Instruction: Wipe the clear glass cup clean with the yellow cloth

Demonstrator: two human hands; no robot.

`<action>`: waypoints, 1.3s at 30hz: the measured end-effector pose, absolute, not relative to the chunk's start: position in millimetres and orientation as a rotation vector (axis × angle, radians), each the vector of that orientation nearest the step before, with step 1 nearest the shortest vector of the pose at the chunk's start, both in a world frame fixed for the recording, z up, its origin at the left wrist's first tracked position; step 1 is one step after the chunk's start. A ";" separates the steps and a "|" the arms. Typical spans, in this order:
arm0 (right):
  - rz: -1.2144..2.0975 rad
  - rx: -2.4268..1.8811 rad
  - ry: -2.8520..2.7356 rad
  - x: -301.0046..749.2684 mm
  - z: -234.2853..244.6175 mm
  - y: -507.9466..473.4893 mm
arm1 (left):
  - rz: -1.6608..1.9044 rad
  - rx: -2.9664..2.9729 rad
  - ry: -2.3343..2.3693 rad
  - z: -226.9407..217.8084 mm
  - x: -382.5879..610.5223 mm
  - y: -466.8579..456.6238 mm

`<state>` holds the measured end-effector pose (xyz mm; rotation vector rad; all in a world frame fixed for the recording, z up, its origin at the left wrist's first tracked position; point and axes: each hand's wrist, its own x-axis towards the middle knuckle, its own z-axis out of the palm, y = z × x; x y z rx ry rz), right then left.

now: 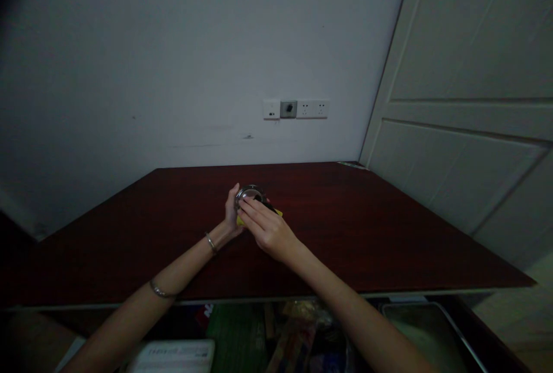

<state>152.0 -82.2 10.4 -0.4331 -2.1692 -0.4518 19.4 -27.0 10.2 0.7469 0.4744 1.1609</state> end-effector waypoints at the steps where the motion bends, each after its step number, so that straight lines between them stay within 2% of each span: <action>1: -0.449 -0.442 -2.178 149.8 12.6 -82.3 | 1.137 0.748 0.494 9.2 20.1 -27.5; 11: -0.310 -0.644 -2.037 161.5 18.2 -67.8 | 1.048 0.876 0.641 10.3 16.7 -32.4; 19: -0.311 -0.548 -2.172 143.2 12.7 -72.6 | 1.123 0.751 0.671 10.4 15.2 -28.0; 39: -0.306 -0.620 -2.065 144.6 21.8 -64.2 | 1.057 0.842 0.653 10.4 14.0 -30.0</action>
